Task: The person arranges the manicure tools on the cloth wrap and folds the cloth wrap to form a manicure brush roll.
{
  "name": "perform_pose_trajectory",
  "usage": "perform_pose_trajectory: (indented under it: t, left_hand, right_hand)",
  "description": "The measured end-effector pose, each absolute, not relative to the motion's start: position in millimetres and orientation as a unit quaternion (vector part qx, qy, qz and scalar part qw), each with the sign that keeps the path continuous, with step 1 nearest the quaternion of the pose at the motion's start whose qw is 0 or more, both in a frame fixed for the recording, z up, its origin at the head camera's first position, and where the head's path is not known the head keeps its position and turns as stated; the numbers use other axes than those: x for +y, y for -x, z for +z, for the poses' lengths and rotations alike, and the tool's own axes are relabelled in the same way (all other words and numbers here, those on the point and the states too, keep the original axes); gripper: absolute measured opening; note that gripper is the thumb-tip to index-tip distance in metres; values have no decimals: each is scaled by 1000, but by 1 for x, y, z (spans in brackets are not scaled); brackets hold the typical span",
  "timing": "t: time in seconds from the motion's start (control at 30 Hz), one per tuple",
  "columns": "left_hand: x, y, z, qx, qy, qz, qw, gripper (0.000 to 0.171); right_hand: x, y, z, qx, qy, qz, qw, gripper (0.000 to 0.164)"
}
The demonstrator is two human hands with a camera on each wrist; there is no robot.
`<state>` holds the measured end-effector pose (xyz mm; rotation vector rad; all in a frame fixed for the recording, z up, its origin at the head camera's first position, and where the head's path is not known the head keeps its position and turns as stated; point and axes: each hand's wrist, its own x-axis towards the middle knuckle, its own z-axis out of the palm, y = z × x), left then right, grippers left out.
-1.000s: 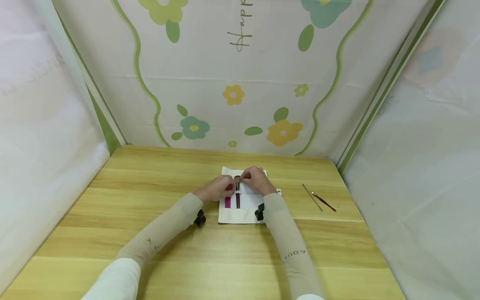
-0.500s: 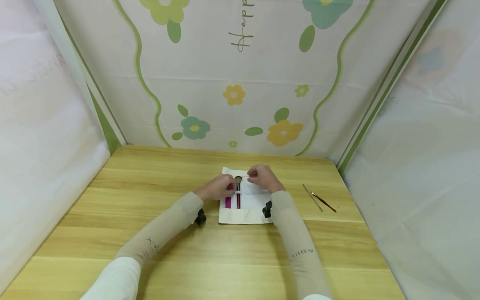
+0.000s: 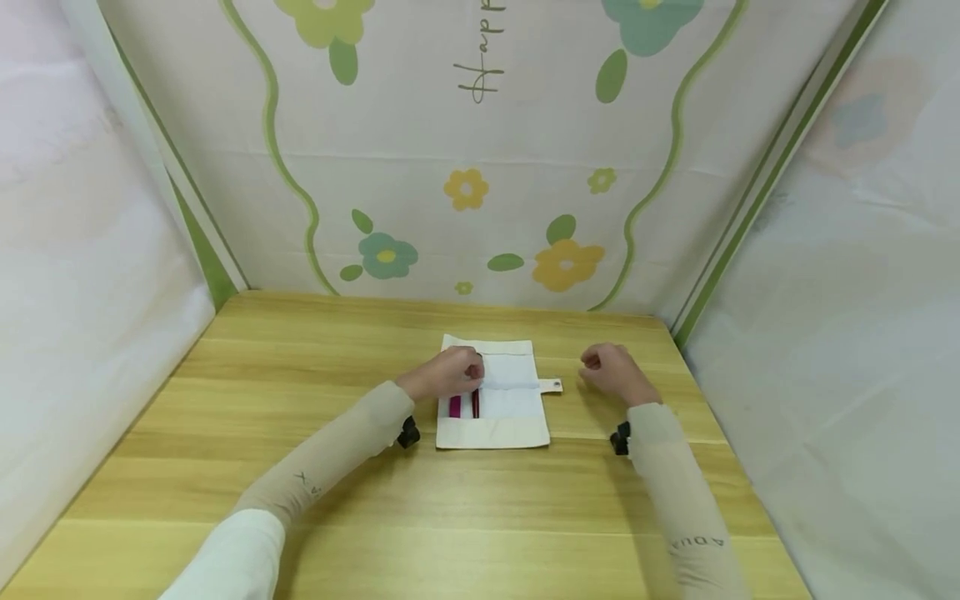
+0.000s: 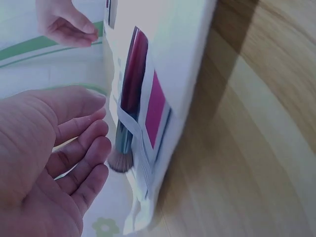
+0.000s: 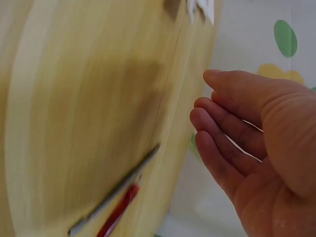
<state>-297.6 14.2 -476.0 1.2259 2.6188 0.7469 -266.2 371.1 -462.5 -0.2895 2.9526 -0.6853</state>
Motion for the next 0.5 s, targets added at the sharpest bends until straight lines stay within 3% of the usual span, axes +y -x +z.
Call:
perform_pose_trajectory:
  t: [0.5]
  left_hand:
    - [26, 297, -481, 887, -413, 192, 72, 14]
  right_hand:
    - [409, 247, -475, 981, 93, -167, 24, 24]
